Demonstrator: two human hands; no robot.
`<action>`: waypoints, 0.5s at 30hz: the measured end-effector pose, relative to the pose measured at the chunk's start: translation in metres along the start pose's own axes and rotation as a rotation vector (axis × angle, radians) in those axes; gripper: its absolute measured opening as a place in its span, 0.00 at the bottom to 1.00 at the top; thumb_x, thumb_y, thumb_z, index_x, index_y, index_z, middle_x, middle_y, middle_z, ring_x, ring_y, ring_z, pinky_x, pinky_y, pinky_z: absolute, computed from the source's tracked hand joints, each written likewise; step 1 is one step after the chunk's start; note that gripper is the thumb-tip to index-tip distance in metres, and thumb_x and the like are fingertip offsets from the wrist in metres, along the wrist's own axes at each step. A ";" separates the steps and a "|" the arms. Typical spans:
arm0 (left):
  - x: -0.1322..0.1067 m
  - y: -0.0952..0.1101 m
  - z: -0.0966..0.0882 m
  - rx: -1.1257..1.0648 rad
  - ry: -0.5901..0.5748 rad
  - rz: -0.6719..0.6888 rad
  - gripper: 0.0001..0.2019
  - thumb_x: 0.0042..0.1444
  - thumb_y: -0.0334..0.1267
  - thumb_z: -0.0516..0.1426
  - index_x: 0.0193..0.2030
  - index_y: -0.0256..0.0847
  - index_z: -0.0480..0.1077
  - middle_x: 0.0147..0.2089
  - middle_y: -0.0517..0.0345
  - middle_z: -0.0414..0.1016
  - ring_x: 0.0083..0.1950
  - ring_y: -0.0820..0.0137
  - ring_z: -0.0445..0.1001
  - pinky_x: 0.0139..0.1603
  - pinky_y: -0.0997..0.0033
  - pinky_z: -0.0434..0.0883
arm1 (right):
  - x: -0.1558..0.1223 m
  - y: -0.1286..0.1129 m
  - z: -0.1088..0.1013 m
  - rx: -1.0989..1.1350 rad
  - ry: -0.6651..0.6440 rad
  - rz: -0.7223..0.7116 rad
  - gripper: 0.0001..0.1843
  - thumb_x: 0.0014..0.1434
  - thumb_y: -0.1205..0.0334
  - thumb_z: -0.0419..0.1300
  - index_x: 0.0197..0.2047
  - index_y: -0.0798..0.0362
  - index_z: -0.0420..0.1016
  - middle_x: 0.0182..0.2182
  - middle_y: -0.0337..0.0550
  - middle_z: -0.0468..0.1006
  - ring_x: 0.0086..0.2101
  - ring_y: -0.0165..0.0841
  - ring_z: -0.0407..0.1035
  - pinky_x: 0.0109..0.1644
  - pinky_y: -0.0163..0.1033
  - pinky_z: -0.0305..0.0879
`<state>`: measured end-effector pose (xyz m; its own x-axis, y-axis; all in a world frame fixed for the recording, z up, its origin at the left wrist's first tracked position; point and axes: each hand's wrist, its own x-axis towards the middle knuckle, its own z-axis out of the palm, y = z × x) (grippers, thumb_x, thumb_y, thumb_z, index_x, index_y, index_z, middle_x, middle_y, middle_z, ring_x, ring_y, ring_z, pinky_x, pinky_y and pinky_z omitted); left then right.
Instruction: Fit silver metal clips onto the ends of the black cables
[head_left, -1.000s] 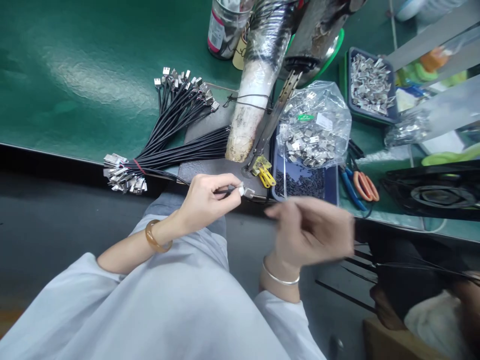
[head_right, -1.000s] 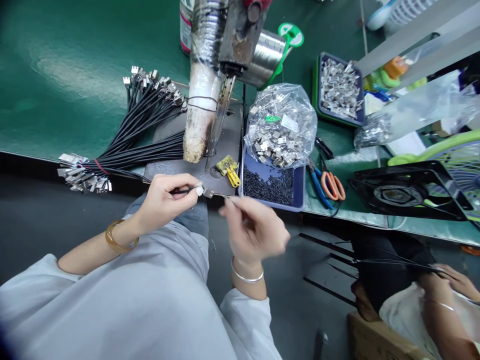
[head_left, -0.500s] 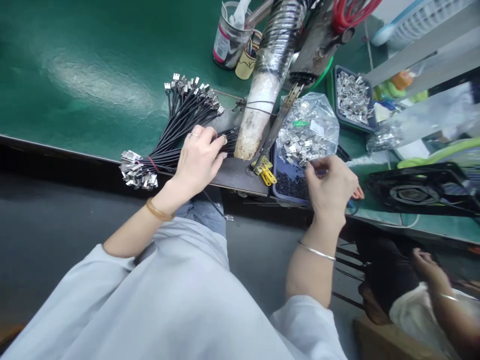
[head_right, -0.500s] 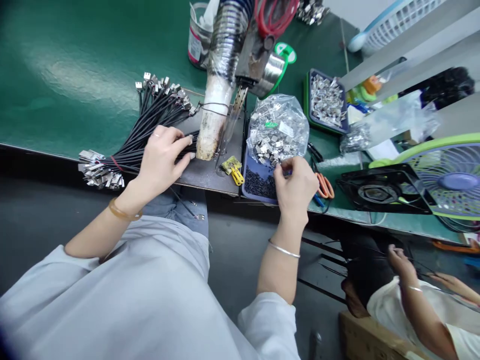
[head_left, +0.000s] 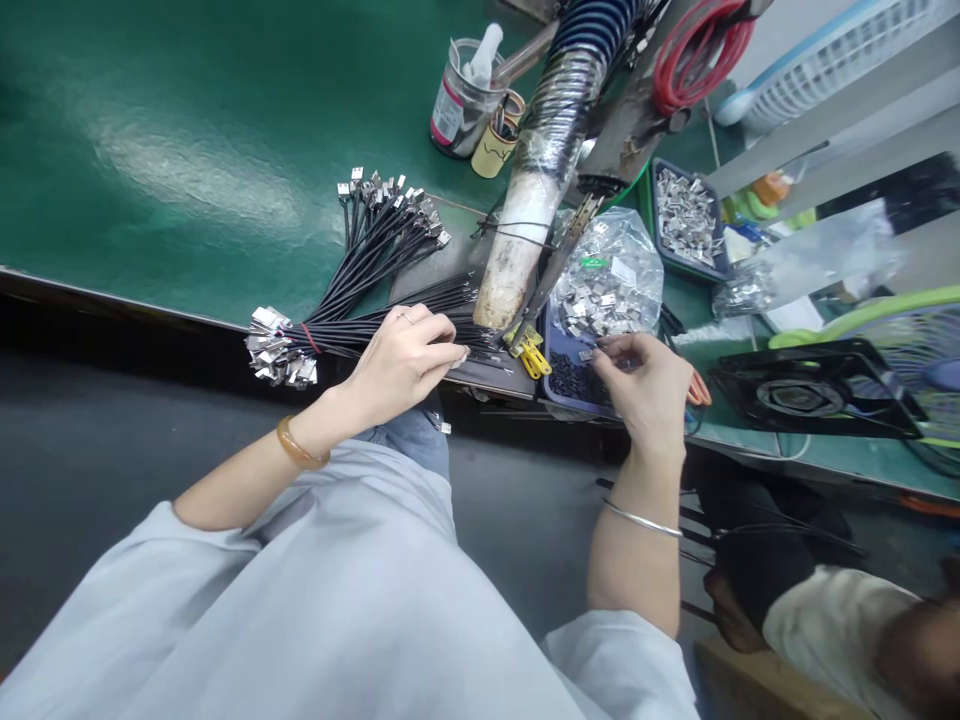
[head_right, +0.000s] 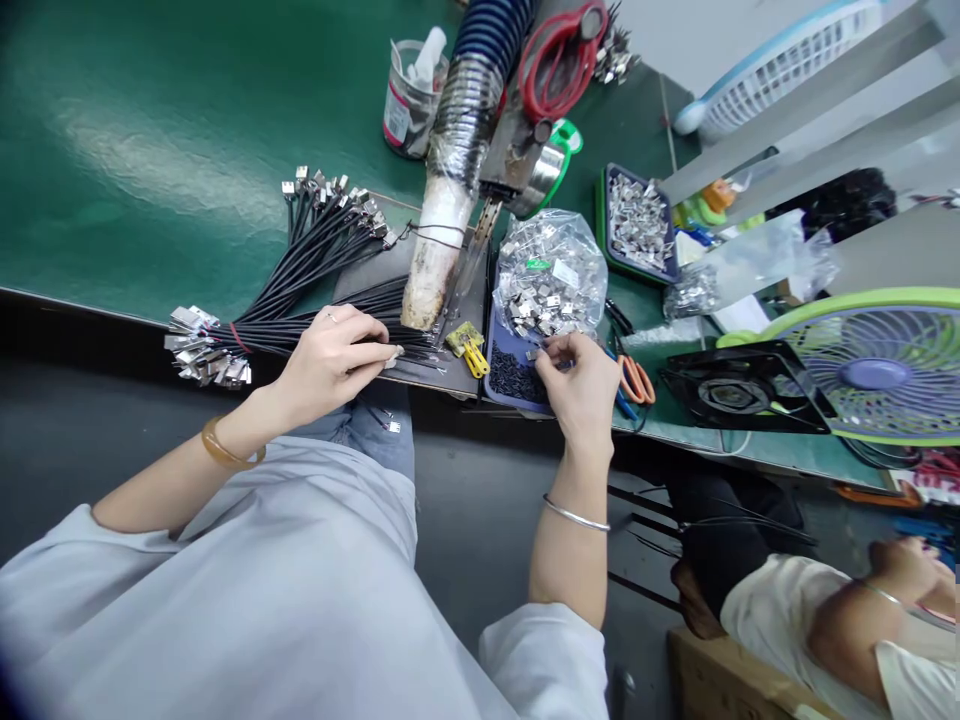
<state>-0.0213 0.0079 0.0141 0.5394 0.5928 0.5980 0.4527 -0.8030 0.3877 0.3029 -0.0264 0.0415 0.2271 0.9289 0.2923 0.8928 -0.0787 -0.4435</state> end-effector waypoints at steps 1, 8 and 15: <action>0.000 0.002 -0.001 -0.017 0.027 0.008 0.15 0.70 0.34 0.52 0.40 0.41 0.80 0.39 0.52 0.79 0.42 0.65 0.70 0.46 0.61 0.64 | -0.001 -0.003 -0.001 0.001 -0.025 0.013 0.07 0.48 0.60 0.62 0.23 0.48 0.68 0.30 0.42 0.83 0.26 0.34 0.72 0.35 0.42 0.71; 0.010 0.023 0.004 -0.165 -0.024 0.101 0.14 0.71 0.33 0.50 0.40 0.38 0.77 0.32 0.54 0.77 0.35 0.68 0.70 0.39 0.68 0.66 | -0.001 -0.007 -0.003 -0.061 -0.100 -0.030 0.05 0.49 0.62 0.62 0.24 0.47 0.68 0.29 0.43 0.80 0.29 0.36 0.71 0.35 0.41 0.67; 0.017 0.042 0.014 -0.484 -0.064 -0.160 0.11 0.64 0.30 0.52 0.30 0.38 0.70 0.23 0.63 0.67 0.24 0.77 0.60 0.28 0.74 0.59 | -0.003 -0.011 0.002 -0.053 0.019 -0.082 0.09 0.51 0.61 0.62 0.23 0.47 0.65 0.23 0.36 0.70 0.25 0.33 0.66 0.32 0.40 0.66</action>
<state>0.0172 -0.0147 0.0308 0.5400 0.7007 0.4663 0.1607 -0.6296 0.7601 0.2917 -0.0277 0.0443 0.1594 0.9260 0.3422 0.9281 -0.0224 -0.3717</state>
